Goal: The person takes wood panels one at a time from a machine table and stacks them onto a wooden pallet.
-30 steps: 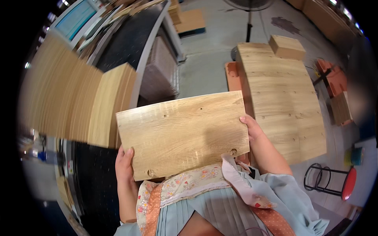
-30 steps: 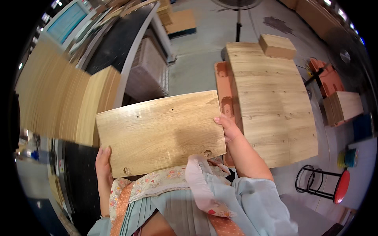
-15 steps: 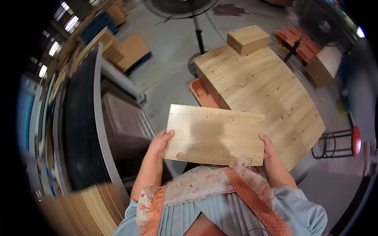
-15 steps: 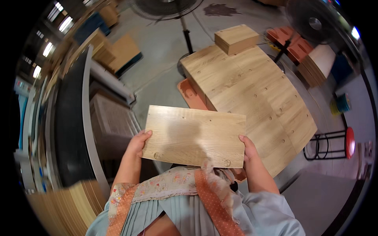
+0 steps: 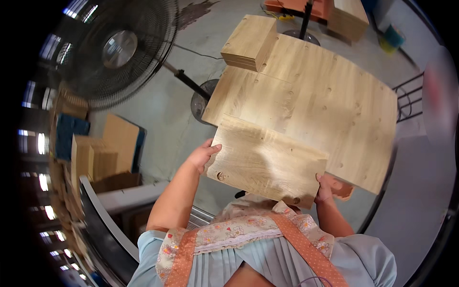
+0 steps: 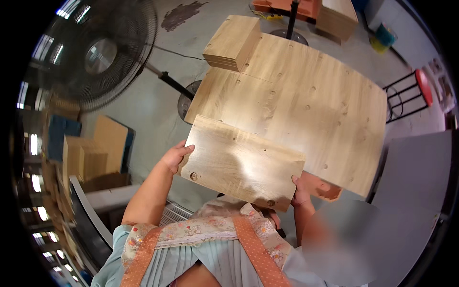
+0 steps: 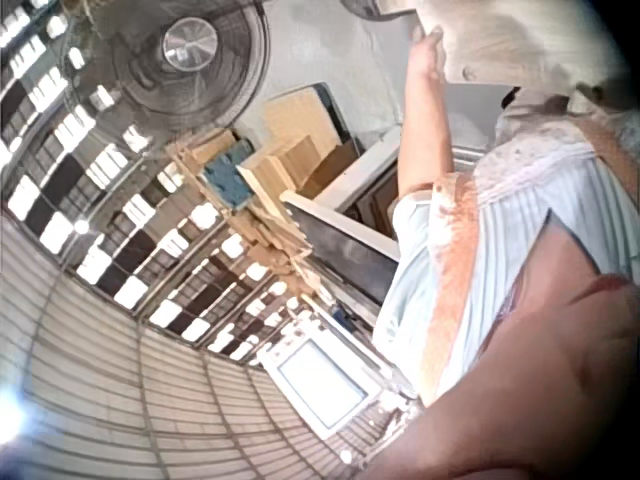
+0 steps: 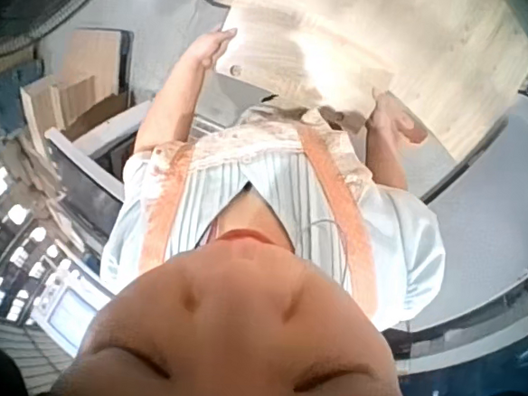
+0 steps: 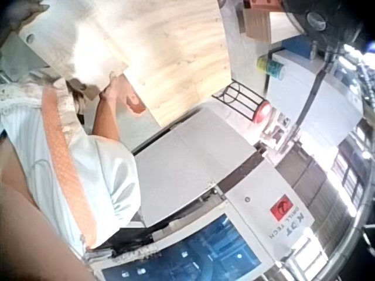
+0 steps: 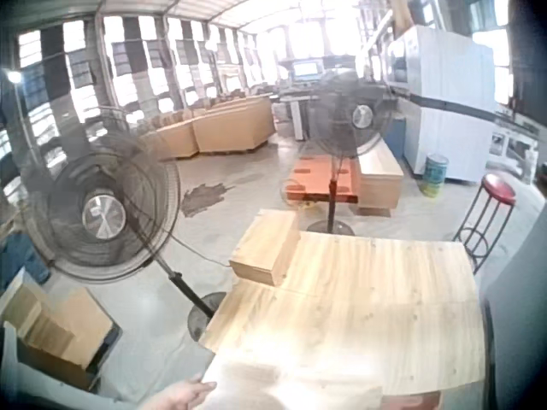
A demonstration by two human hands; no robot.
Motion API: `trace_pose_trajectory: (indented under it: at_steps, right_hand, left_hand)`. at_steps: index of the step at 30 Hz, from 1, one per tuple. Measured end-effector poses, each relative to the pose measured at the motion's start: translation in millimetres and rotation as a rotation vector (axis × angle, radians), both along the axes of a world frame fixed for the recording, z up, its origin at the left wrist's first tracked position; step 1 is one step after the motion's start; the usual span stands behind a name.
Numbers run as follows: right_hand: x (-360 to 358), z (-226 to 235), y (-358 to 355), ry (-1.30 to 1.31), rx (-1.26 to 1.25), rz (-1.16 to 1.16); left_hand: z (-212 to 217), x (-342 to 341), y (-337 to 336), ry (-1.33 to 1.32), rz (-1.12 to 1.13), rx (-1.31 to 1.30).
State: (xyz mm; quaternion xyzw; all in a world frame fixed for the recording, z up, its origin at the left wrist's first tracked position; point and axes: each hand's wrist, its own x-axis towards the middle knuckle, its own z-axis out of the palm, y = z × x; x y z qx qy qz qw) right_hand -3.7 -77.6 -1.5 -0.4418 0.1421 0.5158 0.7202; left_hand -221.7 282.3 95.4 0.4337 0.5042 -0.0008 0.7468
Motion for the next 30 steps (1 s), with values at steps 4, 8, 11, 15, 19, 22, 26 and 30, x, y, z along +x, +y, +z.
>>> trace_pose_trajectory:
  at_steps: [4, 8, 11, 15, 19, 22, 26, 30]
  right_hand:
    - [-26.1, -29.7, 70.2, 0.057, 0.124, 0.052]
    - [-59.6, -53.0, 129.7, 0.178, 0.076, 0.046]
    - [-99.0, -66.7, 178.0, 0.356, -0.009, -0.004]
    - [-192.9, -99.2, 264.1, 0.528, 0.008, -0.186]
    - [-268.5, -146.0, 346.3, 0.721, 0.072, -0.415]
    - [-294.9, -149.1, 394.7, 0.781, 0.127, -0.524]
    - [-293.8, -152.9, 430.4, 0.782, 0.175, -0.663]
    - [-285.4, -156.4, 445.2, 0.806, 0.190, -0.683]
  left_hand:
    - [-14.0, 10.9, 102.2, 0.064, -0.136, 0.015]
    - [-45.4, 36.8, 204.2, 0.027, -0.289, -0.025]
    - [-86.0, 71.4, 277.3, 0.042, -0.463, -0.097]
    - [-133.7, 149.2, 342.5, 0.163, -0.872, -0.025]
    - [-177.4, 219.3, 358.4, 0.217, -1.205, 0.060]
    - [-183.7, 250.4, 356.2, 0.246, -1.372, 0.121]
    - [-186.8, 276.7, 353.7, 0.310, -1.469, 0.168]
    - [-190.4, 295.4, 349.3, 0.322, -1.548, 0.243]
